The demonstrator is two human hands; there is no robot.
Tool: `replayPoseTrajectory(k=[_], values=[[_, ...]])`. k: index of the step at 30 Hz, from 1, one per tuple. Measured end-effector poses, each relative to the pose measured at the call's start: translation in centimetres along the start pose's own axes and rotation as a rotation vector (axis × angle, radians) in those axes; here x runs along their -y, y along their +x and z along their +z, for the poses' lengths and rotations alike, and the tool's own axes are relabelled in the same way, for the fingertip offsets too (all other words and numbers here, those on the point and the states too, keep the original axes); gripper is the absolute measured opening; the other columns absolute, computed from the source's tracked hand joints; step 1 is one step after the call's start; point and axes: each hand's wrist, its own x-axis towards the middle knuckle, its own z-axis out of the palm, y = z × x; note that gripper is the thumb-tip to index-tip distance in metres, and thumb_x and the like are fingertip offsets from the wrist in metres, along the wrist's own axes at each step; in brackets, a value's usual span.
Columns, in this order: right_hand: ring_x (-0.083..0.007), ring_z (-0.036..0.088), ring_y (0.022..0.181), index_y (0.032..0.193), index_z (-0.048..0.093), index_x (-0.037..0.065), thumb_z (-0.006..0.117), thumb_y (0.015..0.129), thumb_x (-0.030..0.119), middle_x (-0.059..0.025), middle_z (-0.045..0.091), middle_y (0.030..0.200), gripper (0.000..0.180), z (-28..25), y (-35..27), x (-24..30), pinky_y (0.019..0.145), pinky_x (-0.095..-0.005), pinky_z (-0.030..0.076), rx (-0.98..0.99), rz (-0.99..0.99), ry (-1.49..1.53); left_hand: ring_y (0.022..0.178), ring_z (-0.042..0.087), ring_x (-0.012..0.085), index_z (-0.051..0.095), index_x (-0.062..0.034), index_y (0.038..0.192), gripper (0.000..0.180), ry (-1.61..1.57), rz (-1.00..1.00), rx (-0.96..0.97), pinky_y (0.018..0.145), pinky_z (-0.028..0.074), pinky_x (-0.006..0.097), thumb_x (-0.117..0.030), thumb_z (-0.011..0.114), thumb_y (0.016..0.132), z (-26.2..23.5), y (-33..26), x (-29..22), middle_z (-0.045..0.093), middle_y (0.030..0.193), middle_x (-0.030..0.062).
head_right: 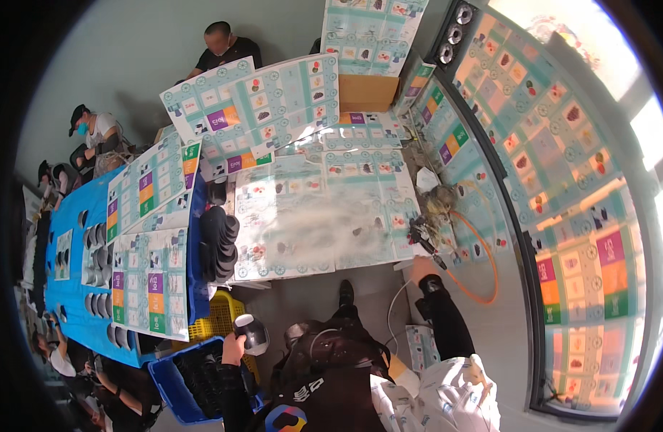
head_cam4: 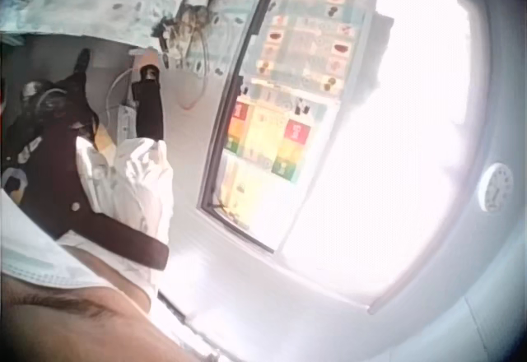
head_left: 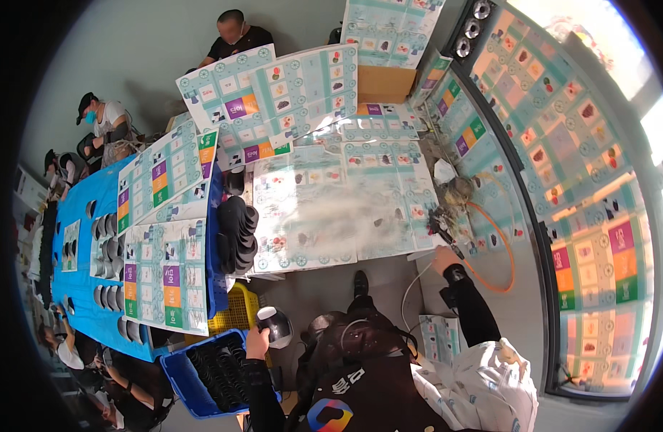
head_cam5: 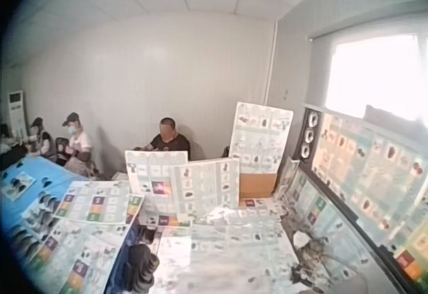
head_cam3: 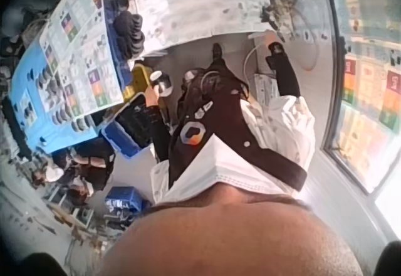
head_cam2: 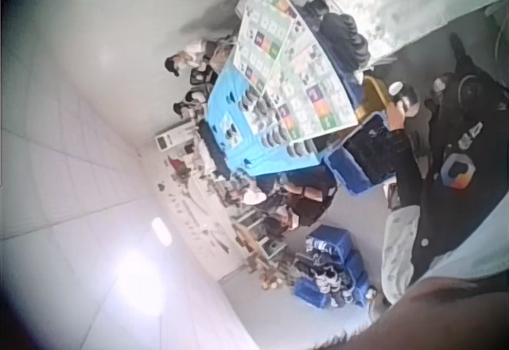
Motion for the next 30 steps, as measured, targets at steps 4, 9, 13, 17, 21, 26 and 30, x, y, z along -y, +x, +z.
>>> replayPoseTrajectory(k=[4,9,13,17,21,26,30], values=[[-0.0430,0.046,0.133,0.140,0.046,0.000,0.076,0.087,0.021,-0.0227,0.045,0.143,0.064,2.3,5.1,-5.1,0.107,-0.0510,0.047,-0.044,0.084,0.232,0.083,0.070,0.0395,0.070,0.0048,0.094,0.032,0.011,0.044,-0.087,0.073,0.051,0.046,-0.025,0.064,0.084,3.4,2.9,-6.7,0.070,0.084,0.0253],[-0.0437,0.045,0.132,0.143,0.038,0.003,0.085,0.081,0.023,-0.0206,0.039,0.146,0.080,2.6,11.5,-5.8,0.105,-0.0497,0.048,-0.131,0.221,0.170,0.079,0.069,0.0367,0.069,0.0006,0.099,0.025,-0.061,0.043,-0.075,0.073,0.053,0.042,-0.021,0.065,0.087,9.7,9.4,-17.1,0.070,0.088,0.0224],[-0.0454,0.048,0.130,0.143,0.038,0.005,0.087,0.079,0.023,-0.0220,0.038,0.146,0.083,3.1,14.4,-6.6,0.101,-0.0506,0.050,-0.064,0.190,0.154,0.076,0.066,0.0403,0.064,0.0000,0.089,0.020,0.083,0.205,-0.142,0.069,0.051,0.044,-0.020,0.065,0.086,14.3,12.9,-22.8,0.066,0.078,0.0211],[-0.0451,0.049,0.128,0.143,0.038,0.006,0.088,0.078,0.024,-0.0224,0.039,0.144,0.084,2.8,15.6,-8.6,0.098,-0.0511,0.051,-0.027,0.091,0.231,0.085,0.067,0.0459,0.065,0.0041,0.095,0.027,0.110,0.186,-0.112,0.076,0.054,0.050,-0.020,0.063,0.084,17.7,15.6,-27.2,0.068,0.084,0.0286],[-0.0419,0.062,0.106,0.127,0.052,0.004,0.080,0.071,0.015,-0.0163,0.057,0.122,0.064,1.0,14.3,-9.1,0.086,-0.0488,0.054,-0.263,-0.015,0.282,0.092,0.068,0.0446,0.067,0.0045,0.108,0.036,0.120,0.185,-0.095,0.082,0.055,0.050,-0.021,0.064,0.084,20.1,18.2,-30.3,0.071,0.094,0.0263],[-0.0158,0.063,0.072,0.123,0.063,0.004,0.072,0.084,0.010,-0.0029,0.067,0.083,0.041,-3.6,10.6,-5.4,0.063,-0.0304,0.052,0.077,0.167,1.461,0.094,0.070,0.0413,0.064,0.0022,0.119,0.039,0.107,0.121,0.019,0.085,0.056,0.049,-0.023,0.064,0.089,22.1,21.4,-31.9,0.072,0.104,0.0229],[-0.0054,0.059,0.072,0.128,0.062,0.003,0.070,0.086,0.010,0.0010,0.070,0.090,0.043,-7.7,9.4,0.1,0.057,-0.0232,0.049,0.411,-0.127,1.542,0.096,0.071,0.0389,0.065,0.0012,0.121,0.040,0.185,0.187,0.051,0.086,0.057,0.049,-0.023,0.068,0.090,23.4,23.1,-31.8,0.073,0.107,0.0212]])
